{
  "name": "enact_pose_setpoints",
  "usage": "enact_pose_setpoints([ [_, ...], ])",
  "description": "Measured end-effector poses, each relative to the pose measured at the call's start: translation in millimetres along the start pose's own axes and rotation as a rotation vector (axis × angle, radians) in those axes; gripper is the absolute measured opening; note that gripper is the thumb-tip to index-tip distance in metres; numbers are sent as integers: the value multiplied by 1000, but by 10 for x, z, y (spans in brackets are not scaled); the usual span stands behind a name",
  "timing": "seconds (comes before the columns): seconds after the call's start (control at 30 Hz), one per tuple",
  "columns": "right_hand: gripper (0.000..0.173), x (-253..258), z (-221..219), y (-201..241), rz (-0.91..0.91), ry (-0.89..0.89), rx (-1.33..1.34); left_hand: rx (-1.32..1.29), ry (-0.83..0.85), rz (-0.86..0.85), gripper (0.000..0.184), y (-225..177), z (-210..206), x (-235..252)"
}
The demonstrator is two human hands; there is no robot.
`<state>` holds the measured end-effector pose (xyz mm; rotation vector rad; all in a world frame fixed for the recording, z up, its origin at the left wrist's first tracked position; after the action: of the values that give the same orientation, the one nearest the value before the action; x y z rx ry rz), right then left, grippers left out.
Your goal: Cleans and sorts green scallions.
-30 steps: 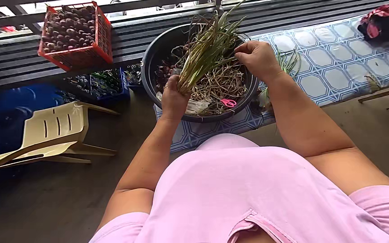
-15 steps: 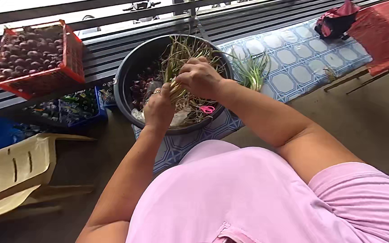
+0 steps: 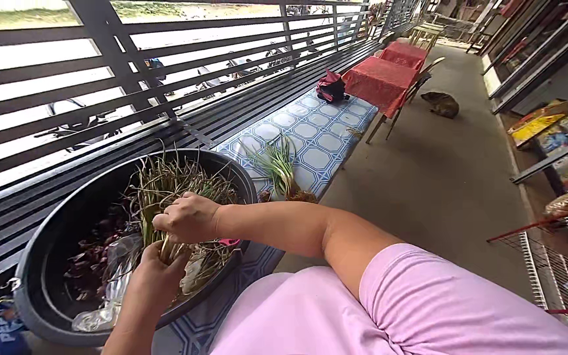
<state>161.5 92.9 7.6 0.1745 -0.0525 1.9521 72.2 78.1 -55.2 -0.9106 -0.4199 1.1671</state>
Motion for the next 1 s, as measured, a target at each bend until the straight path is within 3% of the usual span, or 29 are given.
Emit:
enact_pose_setpoints([
  [0.17, 30, 12, -81, -280, -328, 146, 179, 261, 13, -10, 39, -220, -15, 49],
  [0.27, 30, -125, 136, -940, -634, 48, 320, 377, 54, 22, 38, -257, -37, -84],
  [0.33, 28, -190, 290, -1286, -695, 33, 278, 374, -4, -4, 40, -210, 28, -99],
  [0.57, 28, -222, 301, -1302, -601, 87, 213, 272, -207, 50, 46, -148, 541, -98],
  [0.73, 28, -210, -231, -912, -370, 387, 130, 266, -240, 6, 48, 16, 610, -91],
  [0.83, 32, -88, 42, -602, -278, 176, 80, 268, -243, -50, 50, 10, 559, -145],
  [0.93, 27, 31, 390, -141, -2, -151, 52, 284, -239, -118, 47, -87, 497, -197],
  [1.0, 24, 48, 373, 76, 150, -205, -1, 285, -232, -117, 48, -135, 480, -217],
])
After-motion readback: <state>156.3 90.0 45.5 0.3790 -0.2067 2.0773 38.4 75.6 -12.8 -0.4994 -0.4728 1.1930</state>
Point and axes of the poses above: each hand's wrist, its own x-axis towards the middle knuckle, its own z-axis out of the back of the hand, y = z × x, the point moved 10 cm from there along x, towards the middle knuckle, and after that the axes turned 11 degrees about -x, right-handed, at the moved point
